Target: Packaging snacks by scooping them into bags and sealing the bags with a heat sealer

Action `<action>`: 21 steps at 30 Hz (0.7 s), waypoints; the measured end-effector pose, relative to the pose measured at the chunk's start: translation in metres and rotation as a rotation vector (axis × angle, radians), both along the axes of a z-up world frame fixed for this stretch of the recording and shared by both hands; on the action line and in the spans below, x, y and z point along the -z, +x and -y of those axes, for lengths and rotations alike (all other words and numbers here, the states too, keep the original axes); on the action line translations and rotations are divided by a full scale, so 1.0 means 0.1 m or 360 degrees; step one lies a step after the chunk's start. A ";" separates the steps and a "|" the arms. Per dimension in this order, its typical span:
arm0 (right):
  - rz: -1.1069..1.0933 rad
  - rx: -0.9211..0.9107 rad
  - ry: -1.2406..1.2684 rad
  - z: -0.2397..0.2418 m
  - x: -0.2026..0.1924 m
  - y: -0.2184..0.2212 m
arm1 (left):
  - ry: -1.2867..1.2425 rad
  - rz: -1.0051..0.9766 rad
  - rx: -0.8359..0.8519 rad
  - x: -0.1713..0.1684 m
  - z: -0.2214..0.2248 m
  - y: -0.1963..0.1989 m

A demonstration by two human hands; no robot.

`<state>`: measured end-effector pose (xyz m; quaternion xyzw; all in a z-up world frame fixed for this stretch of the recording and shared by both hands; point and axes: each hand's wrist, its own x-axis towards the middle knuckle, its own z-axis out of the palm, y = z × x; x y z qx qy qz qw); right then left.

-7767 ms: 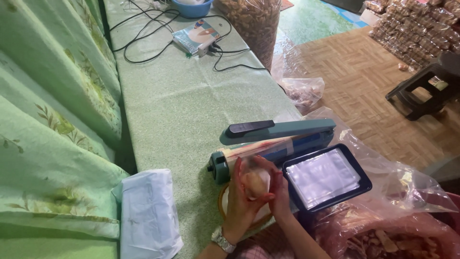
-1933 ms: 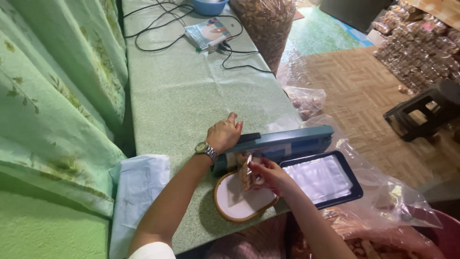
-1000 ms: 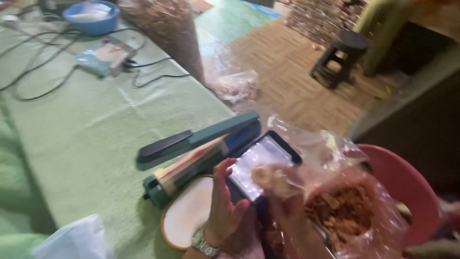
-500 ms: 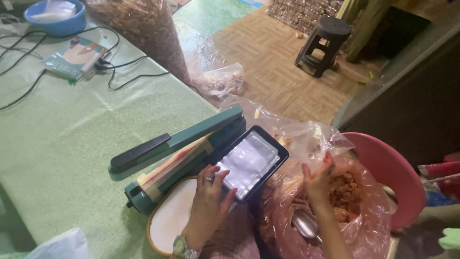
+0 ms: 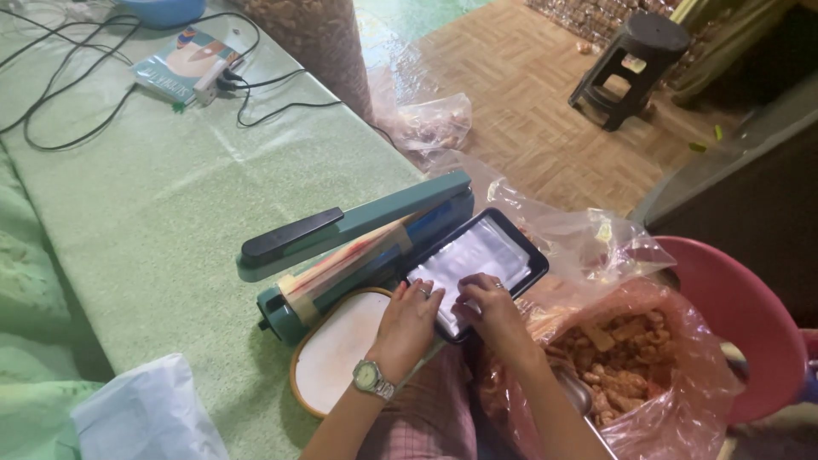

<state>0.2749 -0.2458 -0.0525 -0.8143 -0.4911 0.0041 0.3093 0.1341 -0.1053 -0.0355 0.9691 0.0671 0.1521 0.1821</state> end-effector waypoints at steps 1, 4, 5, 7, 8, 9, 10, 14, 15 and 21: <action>0.0010 -0.0011 0.0004 0.01 0.02 0.01 | 0.0020 0.0002 0.0004 0.10 -0.02 0.04; 0.0038 0.0002 -0.0016 0.03 -0.01 0.03 | 0.0074 0.0024 0.0016 0.33 -0.08 0.15; 0.0074 -0.0006 -0.0031 0.01 -0.03 0.05 | 0.0117 0.0060 -0.0007 0.40 -0.11 0.19; 0.0046 -0.0027 -0.0069 0.02 -0.17 0.04 | 0.0164 0.0044 -0.0021 0.49 -0.13 0.23; 0.0025 -0.0059 -0.0100 0.01 -0.25 0.03 | 0.0219 0.0035 -0.0047 0.52 -0.15 0.24; 0.0019 -0.0057 -0.0099 0.01 -0.30 0.01 | 0.0220 0.0030 -0.0044 0.42 -0.15 0.23; -0.0015 -0.0073 -0.0072 0.00 -0.36 -0.01 | 0.0239 0.0070 -0.0090 0.31 -0.15 0.22; -0.0216 -0.0006 0.0229 0.02 -0.63 -0.13 | 0.0218 0.0245 -0.0215 -0.18 -0.12 0.27; -0.0223 0.0002 0.0231 0.11 -0.69 -0.15 | 0.0220 0.0239 -0.0208 -0.24 -0.14 0.26; -0.0048 0.0572 0.0786 1.14 -0.44 0.08 | -0.0212 0.0399 -0.0101 -0.71 -0.16 0.14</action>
